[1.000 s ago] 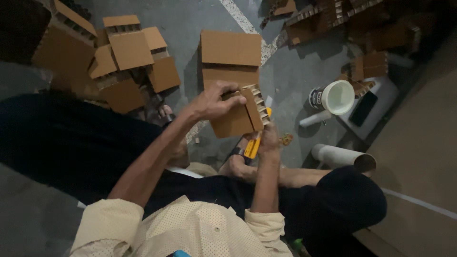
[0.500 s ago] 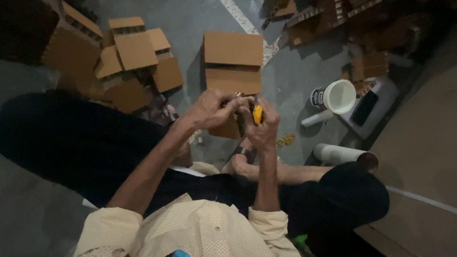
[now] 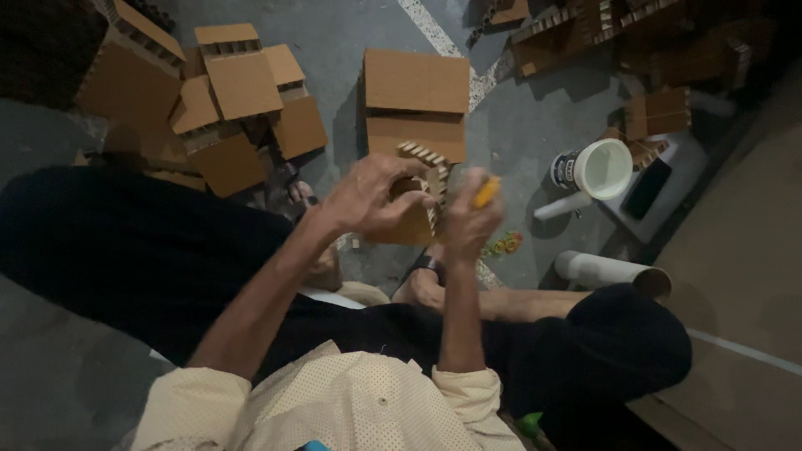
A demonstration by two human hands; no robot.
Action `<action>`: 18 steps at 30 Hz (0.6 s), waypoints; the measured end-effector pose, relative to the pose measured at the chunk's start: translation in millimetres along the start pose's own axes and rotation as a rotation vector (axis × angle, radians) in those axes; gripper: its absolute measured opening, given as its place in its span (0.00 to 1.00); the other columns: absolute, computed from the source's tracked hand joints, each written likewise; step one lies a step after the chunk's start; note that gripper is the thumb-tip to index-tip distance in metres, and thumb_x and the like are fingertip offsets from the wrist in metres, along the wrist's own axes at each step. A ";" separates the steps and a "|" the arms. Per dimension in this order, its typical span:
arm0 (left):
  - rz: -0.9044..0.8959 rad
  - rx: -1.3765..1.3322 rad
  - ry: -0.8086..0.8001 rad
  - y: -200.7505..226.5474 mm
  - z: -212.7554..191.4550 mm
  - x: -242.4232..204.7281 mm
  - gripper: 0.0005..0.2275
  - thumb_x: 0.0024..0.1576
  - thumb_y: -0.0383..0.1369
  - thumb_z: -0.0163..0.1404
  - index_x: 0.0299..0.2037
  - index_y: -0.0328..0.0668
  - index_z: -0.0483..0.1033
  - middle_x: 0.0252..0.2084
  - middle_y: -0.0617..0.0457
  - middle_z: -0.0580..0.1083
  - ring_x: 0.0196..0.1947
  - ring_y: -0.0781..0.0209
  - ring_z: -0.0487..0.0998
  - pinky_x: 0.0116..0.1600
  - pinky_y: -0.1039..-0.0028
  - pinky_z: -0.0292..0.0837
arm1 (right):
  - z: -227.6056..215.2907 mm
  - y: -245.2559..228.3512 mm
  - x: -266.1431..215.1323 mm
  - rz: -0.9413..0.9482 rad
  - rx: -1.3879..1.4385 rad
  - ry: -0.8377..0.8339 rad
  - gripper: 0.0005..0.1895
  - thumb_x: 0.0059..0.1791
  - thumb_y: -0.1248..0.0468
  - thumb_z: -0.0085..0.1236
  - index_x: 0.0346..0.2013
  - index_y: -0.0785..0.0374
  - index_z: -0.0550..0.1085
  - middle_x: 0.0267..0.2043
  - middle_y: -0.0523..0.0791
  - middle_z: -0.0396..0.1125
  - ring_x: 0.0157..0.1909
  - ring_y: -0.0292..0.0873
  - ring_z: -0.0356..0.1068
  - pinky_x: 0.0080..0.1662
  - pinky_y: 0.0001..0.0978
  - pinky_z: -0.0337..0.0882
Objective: The person sits on the floor and uses a yellow utility knife to cut rectangular pieces of corrugated cardboard. They repeatedly score and snap the cardboard, then place the cut pieces into a growing pile on the left.
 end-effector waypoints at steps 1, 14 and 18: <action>0.013 -0.028 0.047 2.5 -3.8 -3.3 0.14 0.56 0.37 0.58 0.47 0.34 0.80 0.36 0.44 0.81 0.34 0.53 0.81 0.43 0.65 0.76 | -9.0 9.7 9.2 0.039 0.122 0.085 0.14 0.58 0.55 0.50 0.40 0.64 0.72 0.32 0.43 0.71 0.29 0.35 0.72 0.30 0.30 0.73; 0.024 -0.232 0.344 -23.2 -49.2 -38.6 0.25 0.59 0.29 0.56 0.67 0.32 0.67 0.55 0.38 0.78 0.53 0.51 0.81 0.57 0.66 0.75 | -38.1 93.9 49.3 0.350 -1.025 -0.680 0.18 0.49 0.54 0.61 0.33 0.71 0.80 0.28 0.59 0.72 0.34 0.56 0.74 0.38 0.47 0.71; -0.110 -0.240 0.343 -35.2 -54.7 -40.1 0.27 0.58 0.30 0.56 0.69 0.37 0.66 0.52 0.40 0.80 0.49 0.55 0.82 0.55 0.69 0.77 | 17.9 37.0 88.1 0.023 -0.798 -0.663 0.18 0.53 0.56 0.58 0.38 0.73 0.78 0.32 0.61 0.72 0.34 0.54 0.73 0.33 0.47 0.70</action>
Point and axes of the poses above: each hand's wrist, its own x-axis towards the middle knuckle, its own z-axis out of the palm, y = z × x, the point moved 6 cm from there along x, towards the middle knuckle
